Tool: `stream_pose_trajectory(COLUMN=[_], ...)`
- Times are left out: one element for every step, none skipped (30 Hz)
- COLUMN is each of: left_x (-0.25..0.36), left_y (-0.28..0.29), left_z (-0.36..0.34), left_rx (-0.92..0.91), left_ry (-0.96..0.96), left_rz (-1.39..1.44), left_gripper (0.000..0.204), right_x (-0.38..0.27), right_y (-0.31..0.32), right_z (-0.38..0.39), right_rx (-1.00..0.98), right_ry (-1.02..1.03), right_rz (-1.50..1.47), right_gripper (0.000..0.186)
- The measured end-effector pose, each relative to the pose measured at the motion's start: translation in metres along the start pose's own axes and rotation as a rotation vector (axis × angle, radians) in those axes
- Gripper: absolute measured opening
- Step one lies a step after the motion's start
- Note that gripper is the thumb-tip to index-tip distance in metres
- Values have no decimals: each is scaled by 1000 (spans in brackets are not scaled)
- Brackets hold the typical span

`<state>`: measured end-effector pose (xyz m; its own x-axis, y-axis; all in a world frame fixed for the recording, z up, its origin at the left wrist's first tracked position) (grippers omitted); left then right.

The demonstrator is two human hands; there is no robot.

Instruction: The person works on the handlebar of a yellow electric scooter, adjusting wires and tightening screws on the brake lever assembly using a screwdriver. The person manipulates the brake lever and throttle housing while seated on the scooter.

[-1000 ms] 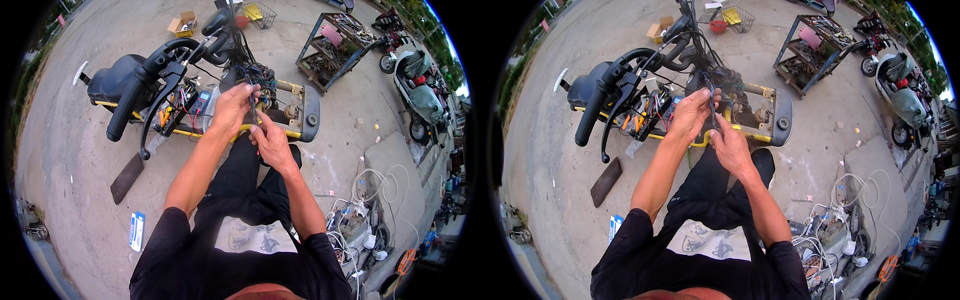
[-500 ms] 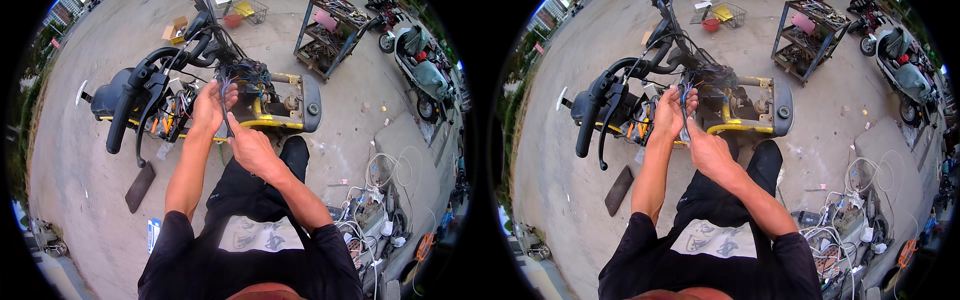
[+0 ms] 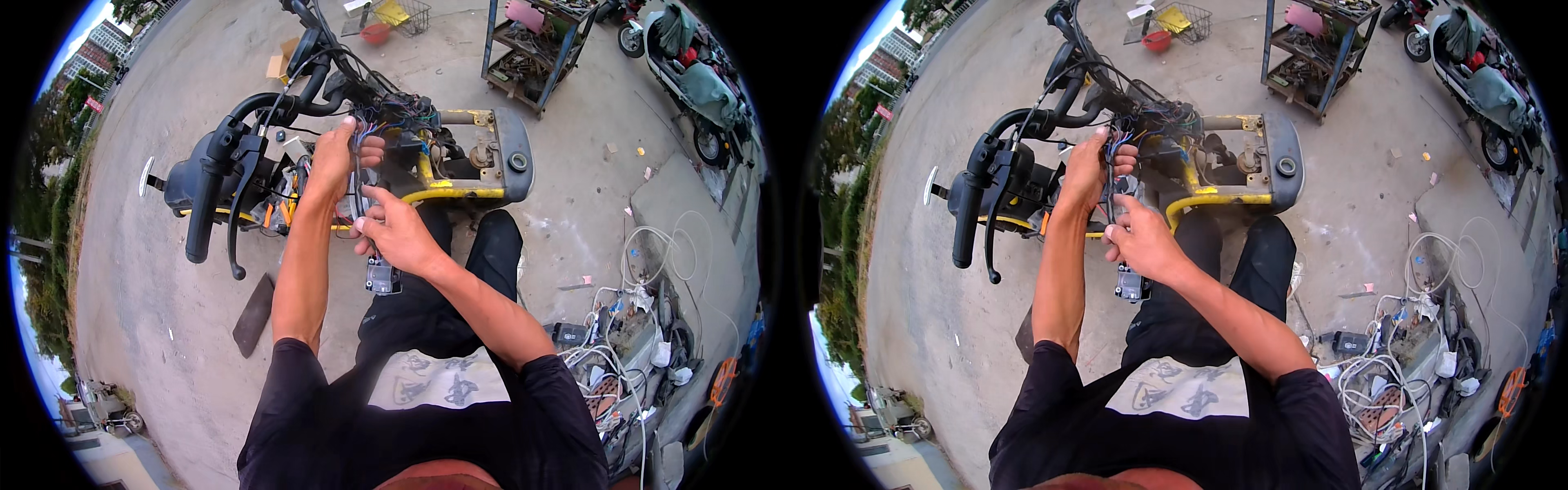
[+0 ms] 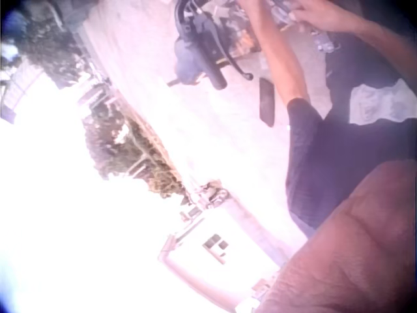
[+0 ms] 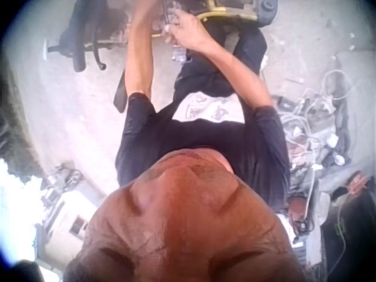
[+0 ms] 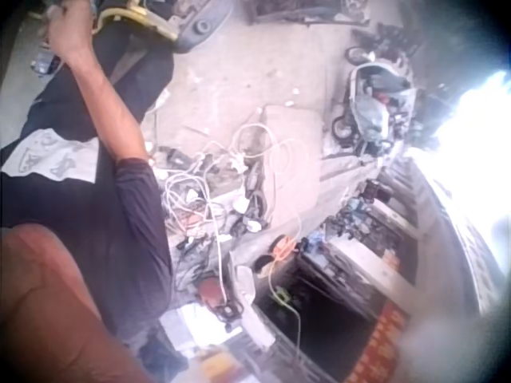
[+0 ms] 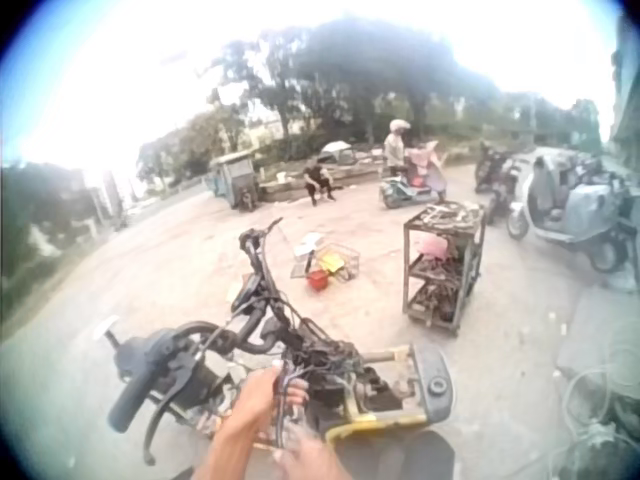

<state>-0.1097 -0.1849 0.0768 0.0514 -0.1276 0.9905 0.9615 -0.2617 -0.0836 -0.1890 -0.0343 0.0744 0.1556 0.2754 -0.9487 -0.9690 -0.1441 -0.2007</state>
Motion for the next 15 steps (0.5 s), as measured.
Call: stream_pose_trajectory(left_x=[1, 3, 3, 2, 1, -2, -3, -3, -2, -1, 1, 9, 15, 17, 18], left_y=[1, 1, 0, -1, -1, 1, 2, 2, 1, 1, 0, -8, -12, -14, -13], left_z=[-2, -3, -5, -8, -11, -16, -17, -18, -18, -17, -14, -6, -3, -5, -7], left_rx=[-1, -15, -34, -54, -74, -86, -102, -117, -133, -112, -101, -96, -91, -106, -102], left_ry=[13, 31, 44, 57, 70, 81, 64, 47, 31, 11, -4, -19, -34, -43, -67], left_rz=[37, 27, 38, 49, 60, -14, -96, -178, -260, -327, -364, -398, -431, -418, -428], left_gripper=[38, 35, 34, 33, 32, 29, 29, 29, 29, 29, 30, 30, 30, 32, 32], right_x=[3, 6, 8, 7, 6, 4, 3, 0, 0, 0, 0, 0, 2, 3, 5], right_y=[-4, -7, -11, -14, -17, -20, -20, -20, -21, -21, -20, -19, -18, -18, -20], right_z=[-2, -3, -4, -6, -8, -9, -11, -13, -13, -14, -14, -14, -14, -14, -13], right_rx=[-35, -69, -105, -144, -184, -224, -228, -231, -234, -218, -202, -180, -172, -164, -163], right_ry=[-27, -53, -80, -92, -104, -117, -127, -137, -147, -144, -141, -138, -135, -131, -132], right_rz=[-99, -198, -293, -378, -462, -545, -562, -580, -598, -584, -571, -557, -541, -525, -507], right_gripper=[54, 52, 49, 46, 42, 39, 37, 34, 32, 32, 31, 31, 31, 30, 30])
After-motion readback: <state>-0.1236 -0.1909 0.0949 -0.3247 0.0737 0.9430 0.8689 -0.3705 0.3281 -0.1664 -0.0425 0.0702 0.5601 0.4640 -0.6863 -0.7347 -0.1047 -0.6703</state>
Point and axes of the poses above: each hand's wrist, its own z-axis away from the middle knuckle, its own y-axis out of the back of the hand, x = y × z, the point moved 8 cm from there along -z, towards the middle knuckle, and after that the axes turned 7 degrees about -y, right-handed, at the moved point
